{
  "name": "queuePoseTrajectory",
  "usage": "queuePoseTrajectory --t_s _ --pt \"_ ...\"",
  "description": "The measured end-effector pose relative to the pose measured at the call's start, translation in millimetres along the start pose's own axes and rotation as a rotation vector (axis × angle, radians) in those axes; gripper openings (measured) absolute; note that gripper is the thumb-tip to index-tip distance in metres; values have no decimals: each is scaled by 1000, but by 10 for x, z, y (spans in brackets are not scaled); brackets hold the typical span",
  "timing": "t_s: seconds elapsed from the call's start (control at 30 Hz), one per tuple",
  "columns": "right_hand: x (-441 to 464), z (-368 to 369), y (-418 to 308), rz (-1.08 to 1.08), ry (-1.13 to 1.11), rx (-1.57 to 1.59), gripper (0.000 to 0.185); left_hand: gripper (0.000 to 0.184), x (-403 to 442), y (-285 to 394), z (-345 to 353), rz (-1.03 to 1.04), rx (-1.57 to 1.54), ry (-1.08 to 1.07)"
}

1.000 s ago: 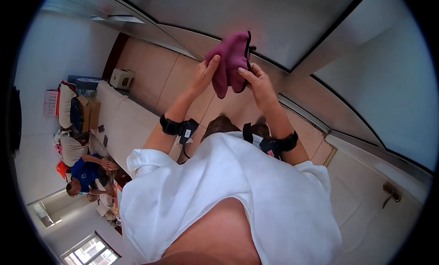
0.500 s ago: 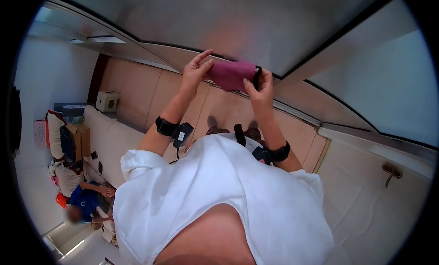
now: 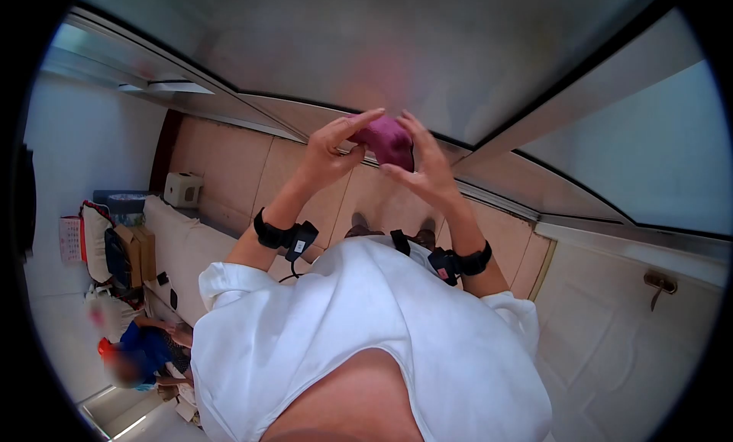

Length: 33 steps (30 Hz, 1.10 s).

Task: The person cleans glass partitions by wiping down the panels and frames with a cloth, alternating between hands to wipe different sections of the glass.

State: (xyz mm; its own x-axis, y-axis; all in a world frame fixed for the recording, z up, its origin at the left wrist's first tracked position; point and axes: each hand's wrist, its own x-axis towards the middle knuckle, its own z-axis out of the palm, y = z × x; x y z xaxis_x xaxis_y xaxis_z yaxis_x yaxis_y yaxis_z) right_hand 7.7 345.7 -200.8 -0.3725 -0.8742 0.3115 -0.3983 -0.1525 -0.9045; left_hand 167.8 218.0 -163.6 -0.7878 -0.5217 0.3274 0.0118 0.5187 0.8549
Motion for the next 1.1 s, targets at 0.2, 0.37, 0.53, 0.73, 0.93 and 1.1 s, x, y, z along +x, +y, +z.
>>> queuePoseTrajectory --t_s 0.2,0.37,0.53,0.73,0.93,1.1 --pt "57 10 -191 529 -252 84 34 61 -4 94 -97 71 262 9" --pt "117 99 158 694 61 563 53 51 -114 -68 -196 -106 244 216" --pt "146 261 89 697 87 727 55 50 -285 -192 -16 -134 167 108" --pt "162 212 -292 219 -196 622 46 52 -327 -374 177 -635 -784 224" --pt "193 -898 -409 -650 634 -195 38 40 228 252 -819 -183 -921 779" --pt "362 -1348 -844 -630 936 -662 47 51 1208 913 -1886 435 156 954"
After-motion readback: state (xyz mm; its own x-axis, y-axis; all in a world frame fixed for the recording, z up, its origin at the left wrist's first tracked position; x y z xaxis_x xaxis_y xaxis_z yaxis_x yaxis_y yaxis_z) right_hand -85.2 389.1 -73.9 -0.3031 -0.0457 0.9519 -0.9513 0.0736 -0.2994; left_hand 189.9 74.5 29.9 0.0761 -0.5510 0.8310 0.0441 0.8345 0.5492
